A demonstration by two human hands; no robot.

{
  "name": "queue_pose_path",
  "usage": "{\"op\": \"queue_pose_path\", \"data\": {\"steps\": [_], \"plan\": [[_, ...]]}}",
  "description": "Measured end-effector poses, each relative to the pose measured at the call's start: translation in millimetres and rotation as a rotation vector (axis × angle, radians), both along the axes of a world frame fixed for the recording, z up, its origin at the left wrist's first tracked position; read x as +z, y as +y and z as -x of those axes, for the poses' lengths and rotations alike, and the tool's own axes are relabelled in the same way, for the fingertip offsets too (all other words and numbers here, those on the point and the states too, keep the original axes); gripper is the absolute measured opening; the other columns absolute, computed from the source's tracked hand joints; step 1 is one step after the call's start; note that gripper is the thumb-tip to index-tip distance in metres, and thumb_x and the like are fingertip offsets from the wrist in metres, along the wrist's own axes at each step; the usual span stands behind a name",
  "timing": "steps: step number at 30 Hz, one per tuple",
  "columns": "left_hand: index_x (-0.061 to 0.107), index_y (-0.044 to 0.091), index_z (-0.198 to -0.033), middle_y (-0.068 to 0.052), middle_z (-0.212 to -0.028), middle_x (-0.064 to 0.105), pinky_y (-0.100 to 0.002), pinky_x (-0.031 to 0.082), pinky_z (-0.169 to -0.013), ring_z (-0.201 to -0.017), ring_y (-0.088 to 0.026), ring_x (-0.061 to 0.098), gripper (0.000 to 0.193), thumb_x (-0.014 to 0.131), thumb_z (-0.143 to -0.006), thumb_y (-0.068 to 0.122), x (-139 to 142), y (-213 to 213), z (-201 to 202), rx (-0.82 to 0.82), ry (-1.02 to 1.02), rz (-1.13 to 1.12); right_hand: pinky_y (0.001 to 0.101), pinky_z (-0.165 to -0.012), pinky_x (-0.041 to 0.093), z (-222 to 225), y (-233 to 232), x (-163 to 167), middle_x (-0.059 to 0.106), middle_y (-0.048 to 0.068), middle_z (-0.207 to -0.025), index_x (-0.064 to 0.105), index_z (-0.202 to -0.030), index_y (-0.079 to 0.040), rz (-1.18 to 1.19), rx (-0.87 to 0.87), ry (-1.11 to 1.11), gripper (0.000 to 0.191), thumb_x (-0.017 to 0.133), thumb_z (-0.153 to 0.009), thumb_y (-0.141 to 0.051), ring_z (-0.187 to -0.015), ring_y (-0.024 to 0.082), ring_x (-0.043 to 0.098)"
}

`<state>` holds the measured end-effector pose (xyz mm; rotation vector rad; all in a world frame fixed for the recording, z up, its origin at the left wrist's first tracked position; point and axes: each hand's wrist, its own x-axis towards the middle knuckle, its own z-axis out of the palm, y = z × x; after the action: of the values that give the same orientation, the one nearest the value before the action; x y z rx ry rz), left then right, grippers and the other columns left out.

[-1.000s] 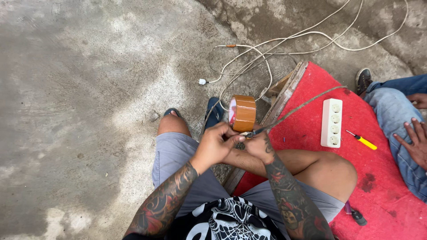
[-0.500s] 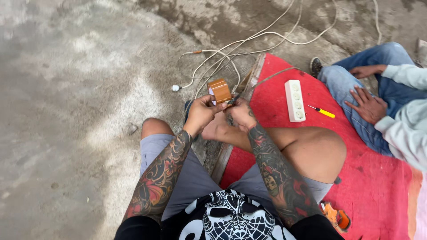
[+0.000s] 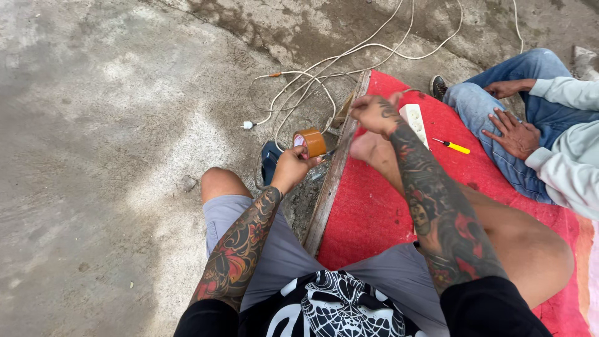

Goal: The person sits on the ground repairing a power cord and plug. They strip and twist the wire ends by hand, fit the plug parts together, then wrap the cord joint with brown tape, tearing the tape by hand and smoothing it along the cable.

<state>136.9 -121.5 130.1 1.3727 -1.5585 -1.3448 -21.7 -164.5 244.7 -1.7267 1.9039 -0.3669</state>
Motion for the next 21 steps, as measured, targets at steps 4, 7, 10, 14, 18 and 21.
{"op": "queue_pose_path", "data": {"steps": [4, 7, 10, 14, 18, 21], "plan": [[0.077, 0.004, -0.105, -0.007, -0.086, 0.077, -0.031, 0.055, -0.068, -0.073, -0.015, 0.071, 0.037, 0.087, -0.077, 0.027, -18.2, -12.6, -7.3, 0.103, 0.153, -0.021, 0.0344, -0.105, 0.038, -28.5, -4.8, -8.8, 0.078, 0.012, -0.107, 0.074, -0.116, -0.008, -0.057, 0.028, -0.011, 0.034, 0.069, -0.091, -0.031, -0.103, 0.022, 0.072], [0.078, 0.004, -0.106, -0.011, -0.089, 0.078, -0.032, 0.056, -0.070, -0.077, -0.017, 0.072, 0.038, 0.087, -0.078, 0.028, -38.2, -21.0, -9.7, 0.148, 0.143, -0.076, 0.0341, -0.096, 0.051, -43.2, -23.0, -19.9, 0.077, 0.013, -0.107, 0.074, -0.114, -0.007, -0.030, 0.109, -0.001, 0.038, 0.071, -0.090, -0.035, -0.102, 0.024, 0.072], [0.079, 0.005, -0.104, -0.008, -0.086, 0.078, -0.030, 0.055, -0.071, -0.075, -0.015, 0.072, 0.037, 0.087, -0.076, 0.029, -58.6, -26.6, -6.3, 0.111, 0.075, -0.091, 0.0363, -0.092, 0.053, -56.7, -48.7, -36.3, 0.077, 0.015, -0.107, 0.075, -0.114, -0.005, -0.059, 0.185, 0.061, 0.045, 0.070, -0.091, -0.044, -0.101, 0.027, 0.073], [0.079, 0.003, -0.100, -0.006, -0.075, 0.072, -0.031, 0.051, -0.065, -0.067, -0.014, 0.064, 0.037, 0.086, -0.080, 0.033, -89.6, -39.0, 6.5, 0.020, 0.033, -0.163, 0.0423, -0.093, 0.054, -71.3, -78.7, -69.5, 0.076, 0.023, -0.107, 0.079, -0.111, 0.000, -0.372, 0.309, 0.303, 0.072, 0.059, -0.099, -0.068, -0.102, 0.034, 0.073], [0.078, 0.004, -0.097, -0.006, -0.073, 0.069, -0.030, 0.049, -0.062, -0.063, -0.012, 0.056, 0.035, 0.085, -0.082, 0.035, -121.4, -51.2, 14.1, -0.004, 0.022, -0.290, 0.0507, -0.102, 0.051, -37.6, -104.4, -116.9, 0.075, 0.019, -0.115, 0.074, -0.113, -0.003, -0.569, -0.222, -0.400, 0.061, 0.059, -0.094, -0.059, -0.107, 0.034, 0.073], [0.074, 0.001, -0.089, -0.003, -0.077, 0.069, -0.028, 0.049, -0.063, -0.067, -0.009, 0.059, 0.031, 0.088, -0.082, 0.027, -141.6, -56.1, 13.1, 0.094, 0.123, -0.279, 0.0573, -0.113, 0.046, 33.6, -121.0, -141.8, 0.076, 0.013, -0.120, 0.073, -0.113, -0.009, -0.352, -1.047, -1.599, 0.046, 0.058, -0.093, -0.047, -0.111, 0.034, 0.072]]}}
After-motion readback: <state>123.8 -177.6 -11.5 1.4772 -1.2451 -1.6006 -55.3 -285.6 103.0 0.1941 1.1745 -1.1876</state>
